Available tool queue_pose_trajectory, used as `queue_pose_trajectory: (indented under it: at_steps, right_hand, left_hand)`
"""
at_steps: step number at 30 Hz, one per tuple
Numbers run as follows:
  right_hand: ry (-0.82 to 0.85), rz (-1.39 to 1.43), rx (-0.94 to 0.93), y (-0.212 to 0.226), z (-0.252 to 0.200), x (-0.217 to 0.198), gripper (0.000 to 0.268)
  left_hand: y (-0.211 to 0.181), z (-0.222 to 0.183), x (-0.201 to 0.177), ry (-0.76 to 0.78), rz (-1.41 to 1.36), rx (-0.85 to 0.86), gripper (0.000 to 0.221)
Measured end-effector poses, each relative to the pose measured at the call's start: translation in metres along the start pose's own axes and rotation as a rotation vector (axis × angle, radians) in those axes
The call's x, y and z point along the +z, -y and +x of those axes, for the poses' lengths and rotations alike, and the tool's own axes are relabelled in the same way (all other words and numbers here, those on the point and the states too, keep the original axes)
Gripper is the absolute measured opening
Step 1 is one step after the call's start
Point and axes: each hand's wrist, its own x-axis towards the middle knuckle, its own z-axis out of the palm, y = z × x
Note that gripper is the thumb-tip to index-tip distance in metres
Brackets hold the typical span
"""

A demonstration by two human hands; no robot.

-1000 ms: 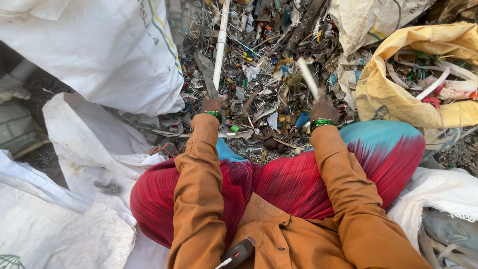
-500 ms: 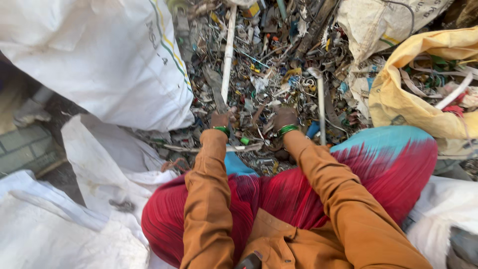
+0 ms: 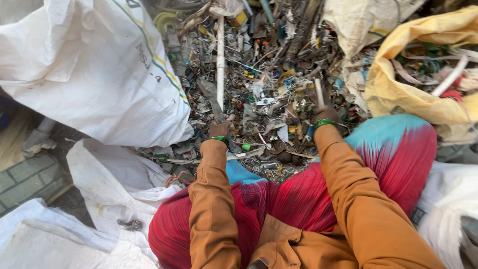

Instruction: The person sits on the ground and sorts through a large pile of scrap metal and plastic waste, picking out small tubes and metal components by hand and placing them into a yellow bag and a white bag.

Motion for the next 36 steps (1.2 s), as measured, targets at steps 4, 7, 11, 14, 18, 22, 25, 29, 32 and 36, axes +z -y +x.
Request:
queue_pose_trajectory:
  at_steps: [4,7,11,14,18,22,25,29,32,36]
  right_hand:
    - [-0.158,0.555,0.172,-0.018,-0.004,-0.014,0.035]
    - [0.014,1.359,0.172,0.026,-0.024,-0.002,0.032]
    - [0.175,1.012,-0.472,0.094,-0.105,0.029,0.026]
    - [0.448,1.069,-0.745,0.118,-0.159,0.025,0.03]
    - [0.032,0.519,-0.915,0.12,-0.13,0.044,0.025]
    - [0.108,-0.027,-0.592,0.098,-0.048,0.041,0.02]
    - [0.089,-0.444,-0.707,0.097,-0.024,0.025,0.047]
    - [0.202,-0.675,-0.642,0.113,-0.017,-0.029,0.078]
    - [0.13,-0.565,-0.523,0.111,0.007,-0.057,0.054]
    - [-0.223,0.137,-0.115,0.077,0.039,-0.09,0.028]
  left_hand:
    - [-0.003,-0.002,0.014,-0.014,-0.038,-0.034,0.042]
    - [-0.001,-0.008,0.028,0.093,-0.089,0.128,0.044]
    - [0.013,-0.016,0.052,0.028,0.165,0.21,0.042]
    - [0.03,-0.01,0.056,0.012,0.154,0.334,0.042]
    - [0.044,-0.006,0.048,-0.011,-0.274,0.068,0.033]
    - [0.057,-0.004,0.043,0.146,-0.401,0.036,0.023]
    - [0.06,0.003,0.039,0.164,-0.326,-0.098,0.023]
    - [0.067,0.007,0.034,0.215,-0.291,-0.101,0.026]
    - [0.073,0.011,0.023,0.214,-0.275,-0.104,0.027]
    - [0.066,0.011,0.017,0.207,-0.17,-0.055,0.032]
